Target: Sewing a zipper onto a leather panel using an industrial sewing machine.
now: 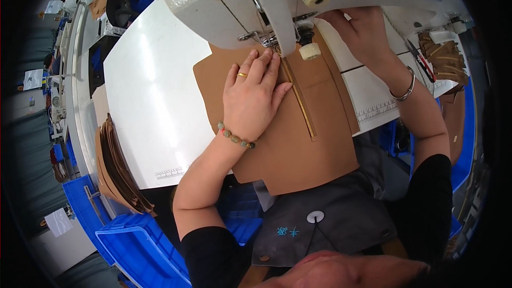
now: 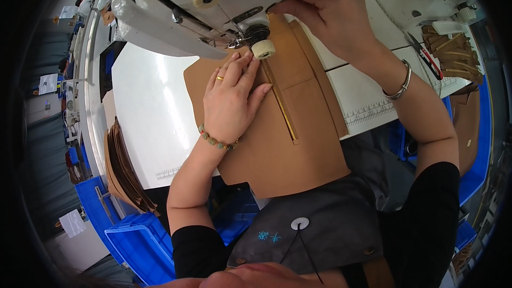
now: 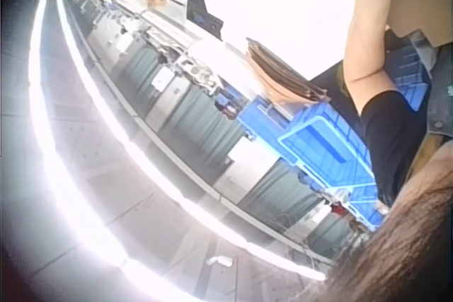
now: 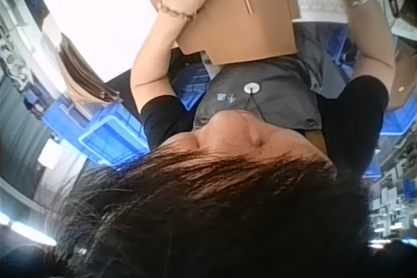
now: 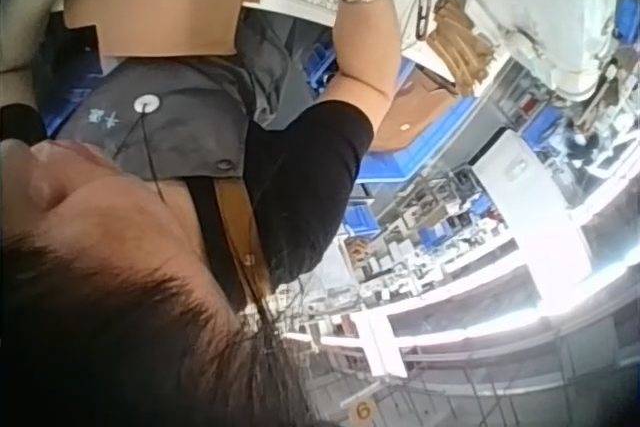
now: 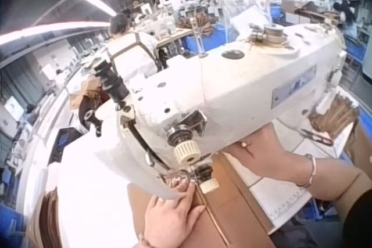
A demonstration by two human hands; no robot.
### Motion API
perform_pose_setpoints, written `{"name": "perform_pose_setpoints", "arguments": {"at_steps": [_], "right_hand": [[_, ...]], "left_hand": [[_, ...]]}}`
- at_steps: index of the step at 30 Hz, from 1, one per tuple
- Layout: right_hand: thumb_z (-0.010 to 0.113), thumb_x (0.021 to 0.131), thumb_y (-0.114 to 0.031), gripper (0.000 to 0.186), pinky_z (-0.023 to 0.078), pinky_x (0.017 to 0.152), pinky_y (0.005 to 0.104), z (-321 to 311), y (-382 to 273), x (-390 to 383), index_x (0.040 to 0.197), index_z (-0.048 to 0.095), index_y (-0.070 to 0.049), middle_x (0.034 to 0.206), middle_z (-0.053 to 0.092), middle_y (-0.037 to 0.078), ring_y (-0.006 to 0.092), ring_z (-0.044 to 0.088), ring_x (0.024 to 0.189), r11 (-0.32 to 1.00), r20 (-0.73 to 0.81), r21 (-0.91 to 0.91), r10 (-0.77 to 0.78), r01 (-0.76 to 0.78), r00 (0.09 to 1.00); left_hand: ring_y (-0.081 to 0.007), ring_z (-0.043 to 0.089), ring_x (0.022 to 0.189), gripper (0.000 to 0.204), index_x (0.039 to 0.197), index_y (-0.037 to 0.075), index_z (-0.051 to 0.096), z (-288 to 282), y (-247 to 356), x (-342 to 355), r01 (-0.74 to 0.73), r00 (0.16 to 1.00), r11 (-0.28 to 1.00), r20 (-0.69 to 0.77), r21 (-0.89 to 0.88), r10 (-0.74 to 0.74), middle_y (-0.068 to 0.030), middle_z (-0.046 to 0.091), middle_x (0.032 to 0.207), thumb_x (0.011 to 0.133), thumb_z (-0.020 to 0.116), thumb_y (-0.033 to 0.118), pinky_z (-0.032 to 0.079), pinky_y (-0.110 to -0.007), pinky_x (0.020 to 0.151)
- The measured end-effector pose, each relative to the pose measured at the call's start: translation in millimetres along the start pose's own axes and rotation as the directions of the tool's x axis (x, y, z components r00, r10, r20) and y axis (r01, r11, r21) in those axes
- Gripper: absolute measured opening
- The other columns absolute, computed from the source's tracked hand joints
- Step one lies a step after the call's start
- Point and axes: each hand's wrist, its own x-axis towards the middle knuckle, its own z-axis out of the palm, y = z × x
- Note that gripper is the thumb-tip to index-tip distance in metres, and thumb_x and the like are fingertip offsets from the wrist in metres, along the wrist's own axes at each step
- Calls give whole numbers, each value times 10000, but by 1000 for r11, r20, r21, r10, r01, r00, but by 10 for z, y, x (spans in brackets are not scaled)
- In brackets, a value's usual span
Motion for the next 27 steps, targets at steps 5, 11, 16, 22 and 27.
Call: {"name": "perform_pose_setpoints", "arguments": {"at_steps": [5, 11, 16, 22, 27], "right_hand": [[735, 926, -212, 159, 509, 635, 329, 45, -50, 53, 970, 802, -75, 776, 741, 58, 204, 678, 674, 1000, -25, 4, -19, 19, 1000], [732, 930, -317, 215, 509, 637, 351, 14, -64, 23, 976, 810, -122, 766, 728, 34, 222, 658, 659, 998, 50, 69, 11, -14, 999], [732, 920, -312, 208, 486, 808, 400, 174, -46, -135, 917, 803, -117, 879, 712, 20, 228, 627, 849, 915, 287, -91, -354, 394, 890], [727, 910, -300, 270, 460, 867, 408, 399, 32, -130, 766, 727, -71, 853, 636, 29, 238, 555, 831, 945, 377, 40, -314, 323, 871], [732, 903, -340, 398, 453, 841, 409, 485, 93, -111, 641, 663, -49, 777, 601, 29, 239, 548, 815, 952, 280, 18, -298, 306, 913]], "left_hand": [[-272, 558, 1359, 534, 1363, 73, 656, 1, 15, -16, 5, 1000, 999, 11, 39, -6, -66, 626, 1386, 933, 705, 384, 457, -489, 1097], [-255, 600, 1307, 518, 1363, 118, 666, 7, 52, -50, -3, 999, 998, -49, 64, 6, -52, 656, 1330, 909, 729, 360, 471, -499, 1079], [-247, 625, 1244, 496, 1341, 185, 688, 5, 68, -120, -75, 994, 996, -82, 39, 78, -36, 667, 1276, 868, 768, 313, 479, -483, 1076], [-266, 596, 1275, 493, 1322, 173, 697, -77, 108, -114, -86, 996, 996, -22, -20, 86, -42, 653, 1292, 857, 766, 322, 485, -487, 1074], [-267, 582, 1295, 509, 1329, 161, 690, -67, 118, -126, -94, 996, 996, -1, 2, 94, -44, 638, 1318, 856, 758, 338, 480, -486, 1081]]}}
